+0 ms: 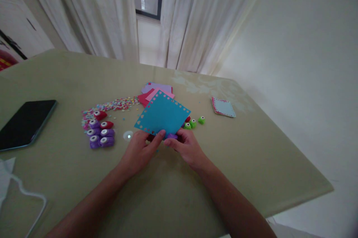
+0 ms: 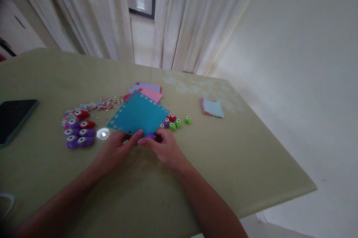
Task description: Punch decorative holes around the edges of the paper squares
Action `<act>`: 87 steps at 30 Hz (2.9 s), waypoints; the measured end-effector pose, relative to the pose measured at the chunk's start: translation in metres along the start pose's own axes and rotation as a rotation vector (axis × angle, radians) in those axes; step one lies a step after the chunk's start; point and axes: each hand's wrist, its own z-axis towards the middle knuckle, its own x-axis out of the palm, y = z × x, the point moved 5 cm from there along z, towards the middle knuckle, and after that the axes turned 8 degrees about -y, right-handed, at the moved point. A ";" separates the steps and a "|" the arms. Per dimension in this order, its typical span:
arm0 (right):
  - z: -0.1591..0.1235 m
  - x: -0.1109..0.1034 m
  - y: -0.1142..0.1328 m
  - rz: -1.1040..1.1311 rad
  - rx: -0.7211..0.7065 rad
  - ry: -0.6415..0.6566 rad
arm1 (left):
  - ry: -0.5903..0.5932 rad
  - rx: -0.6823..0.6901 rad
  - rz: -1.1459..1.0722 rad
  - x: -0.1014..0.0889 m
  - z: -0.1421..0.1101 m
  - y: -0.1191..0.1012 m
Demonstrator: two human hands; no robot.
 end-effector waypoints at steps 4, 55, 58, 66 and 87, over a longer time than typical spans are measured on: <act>0.003 -0.003 -0.003 0.014 0.044 -0.004 | -0.146 -0.087 -0.061 -0.012 0.004 0.002; -0.015 -0.006 0.026 -0.528 -0.725 -0.222 | -0.514 -0.354 -0.224 -0.037 0.004 0.008; -0.017 0.001 0.023 -0.607 -0.719 -0.195 | -0.516 -0.350 -0.232 -0.037 0.004 0.008; -0.012 0.006 0.007 -0.687 -0.514 -0.077 | -0.525 -0.348 -0.243 -0.037 0.005 0.003; -0.012 0.006 0.011 -0.791 -0.683 -0.043 | -0.515 -0.344 -0.264 -0.034 0.006 0.007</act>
